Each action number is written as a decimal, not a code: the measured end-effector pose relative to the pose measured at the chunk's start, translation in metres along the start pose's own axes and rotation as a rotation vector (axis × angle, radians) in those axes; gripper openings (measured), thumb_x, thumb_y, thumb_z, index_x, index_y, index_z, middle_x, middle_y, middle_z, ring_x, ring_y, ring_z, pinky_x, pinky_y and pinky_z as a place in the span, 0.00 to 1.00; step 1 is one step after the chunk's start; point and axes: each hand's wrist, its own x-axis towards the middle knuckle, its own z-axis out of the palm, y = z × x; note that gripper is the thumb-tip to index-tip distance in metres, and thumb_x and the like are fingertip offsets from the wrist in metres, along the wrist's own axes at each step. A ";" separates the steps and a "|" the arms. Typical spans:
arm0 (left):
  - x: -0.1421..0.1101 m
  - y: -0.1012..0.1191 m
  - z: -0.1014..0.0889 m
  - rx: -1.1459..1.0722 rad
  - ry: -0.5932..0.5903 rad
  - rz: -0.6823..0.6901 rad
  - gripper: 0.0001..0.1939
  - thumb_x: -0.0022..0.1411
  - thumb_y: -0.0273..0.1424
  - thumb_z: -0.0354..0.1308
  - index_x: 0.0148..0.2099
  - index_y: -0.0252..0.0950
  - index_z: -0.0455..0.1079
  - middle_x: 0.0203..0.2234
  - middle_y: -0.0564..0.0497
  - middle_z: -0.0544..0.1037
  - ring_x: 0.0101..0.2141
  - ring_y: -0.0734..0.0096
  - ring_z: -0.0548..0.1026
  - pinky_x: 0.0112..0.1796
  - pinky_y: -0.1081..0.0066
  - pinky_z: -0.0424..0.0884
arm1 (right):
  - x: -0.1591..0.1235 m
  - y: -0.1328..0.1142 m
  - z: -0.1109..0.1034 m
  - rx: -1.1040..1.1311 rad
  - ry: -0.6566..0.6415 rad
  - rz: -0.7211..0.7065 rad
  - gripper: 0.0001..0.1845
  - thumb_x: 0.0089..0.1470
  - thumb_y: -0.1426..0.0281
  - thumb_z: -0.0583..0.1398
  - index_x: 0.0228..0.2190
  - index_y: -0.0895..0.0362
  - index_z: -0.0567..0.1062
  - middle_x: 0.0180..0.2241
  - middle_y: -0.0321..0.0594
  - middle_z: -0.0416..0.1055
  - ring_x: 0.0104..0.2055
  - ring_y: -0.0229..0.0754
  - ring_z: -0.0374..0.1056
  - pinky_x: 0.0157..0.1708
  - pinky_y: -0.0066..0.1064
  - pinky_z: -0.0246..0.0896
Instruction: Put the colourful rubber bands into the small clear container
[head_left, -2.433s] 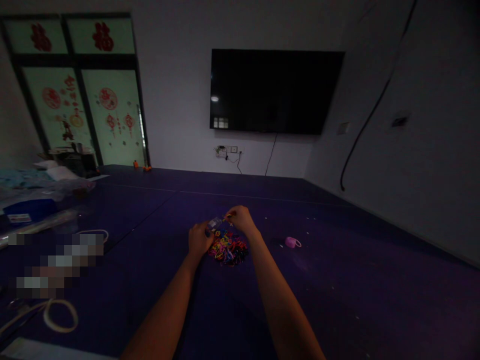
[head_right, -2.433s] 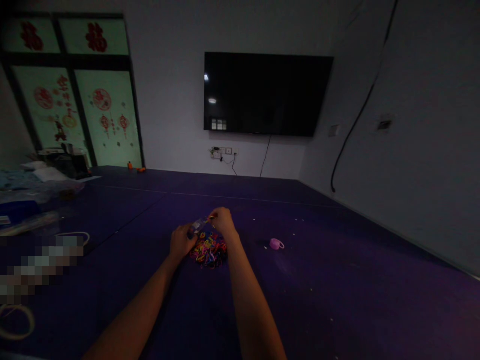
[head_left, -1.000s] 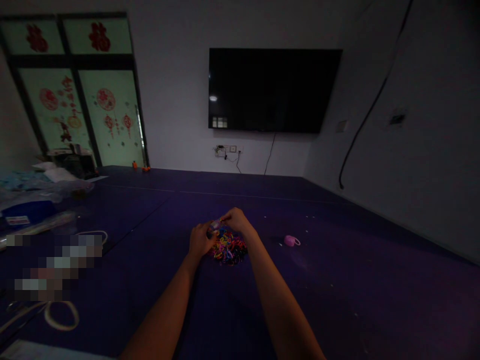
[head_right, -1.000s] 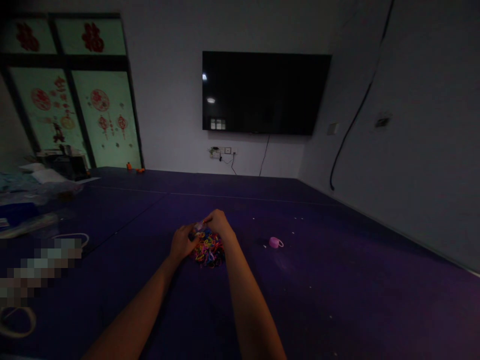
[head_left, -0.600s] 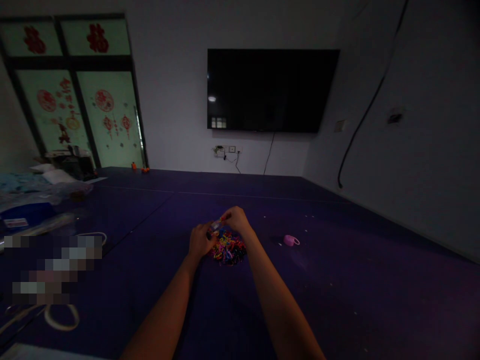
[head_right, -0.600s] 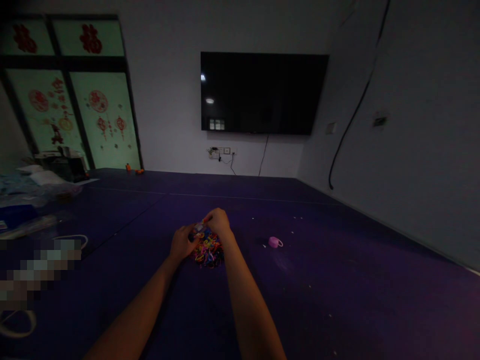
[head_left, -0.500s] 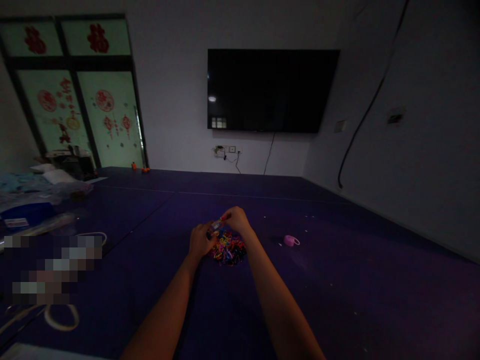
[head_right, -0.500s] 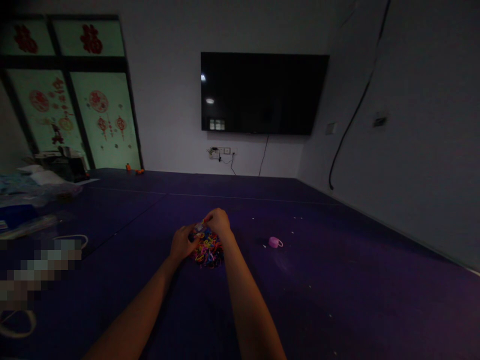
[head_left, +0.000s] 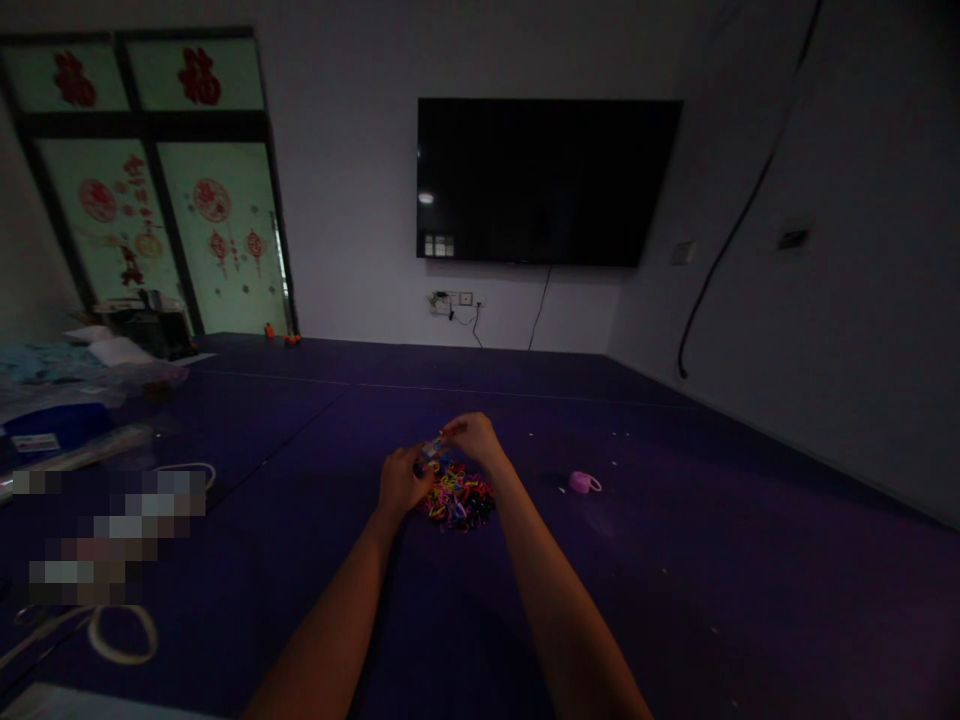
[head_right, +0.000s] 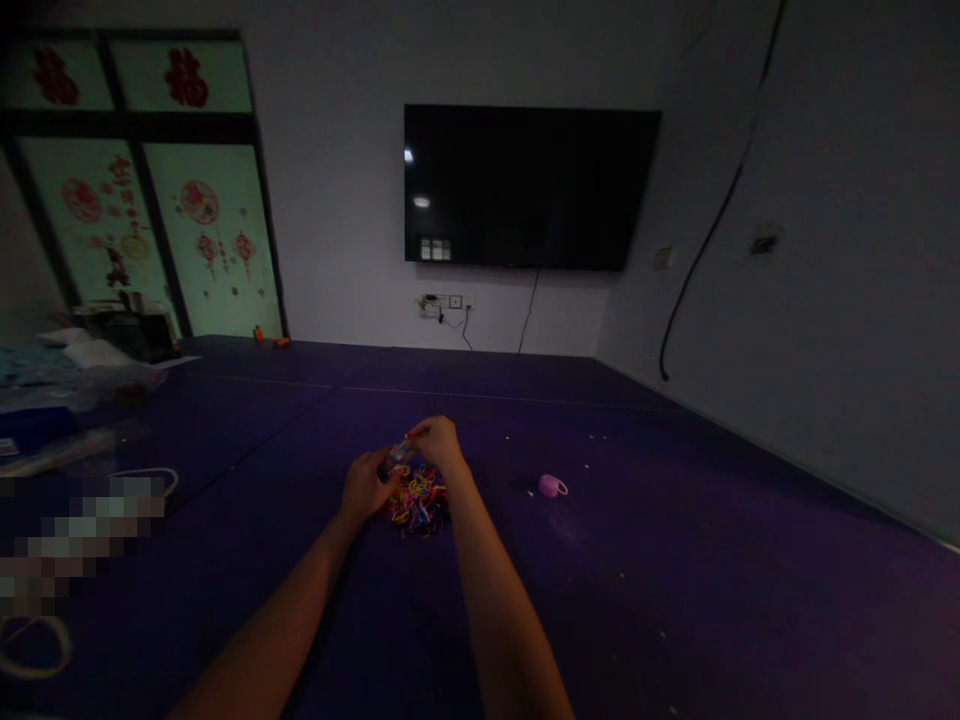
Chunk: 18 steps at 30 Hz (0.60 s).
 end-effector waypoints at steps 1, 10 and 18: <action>0.000 0.000 0.000 -0.001 -0.001 -0.013 0.20 0.52 0.30 0.58 0.50 0.38 0.69 0.34 0.48 0.76 0.35 0.65 0.73 0.37 0.69 0.66 | 0.001 0.000 0.001 0.020 0.001 0.003 0.09 0.34 0.78 0.65 0.25 0.59 0.79 0.26 0.39 0.77 0.29 0.40 0.73 0.29 0.24 0.65; 0.002 -0.004 0.003 -0.017 0.005 -0.073 0.20 0.50 0.32 0.61 0.48 0.37 0.69 0.31 0.49 0.76 0.34 0.64 0.73 0.35 0.69 0.66 | 0.003 0.000 0.007 0.183 0.003 0.036 0.09 0.43 0.79 0.59 0.29 0.59 0.78 0.25 0.39 0.76 0.27 0.38 0.73 0.29 0.25 0.68; 0.002 -0.005 0.004 -0.045 0.015 -0.076 0.21 0.50 0.32 0.61 0.48 0.37 0.69 0.34 0.47 0.77 0.36 0.62 0.73 0.38 0.68 0.66 | 0.006 -0.002 0.004 0.242 0.031 0.043 0.15 0.42 0.83 0.56 0.32 0.61 0.77 0.27 0.41 0.77 0.30 0.39 0.74 0.30 0.25 0.69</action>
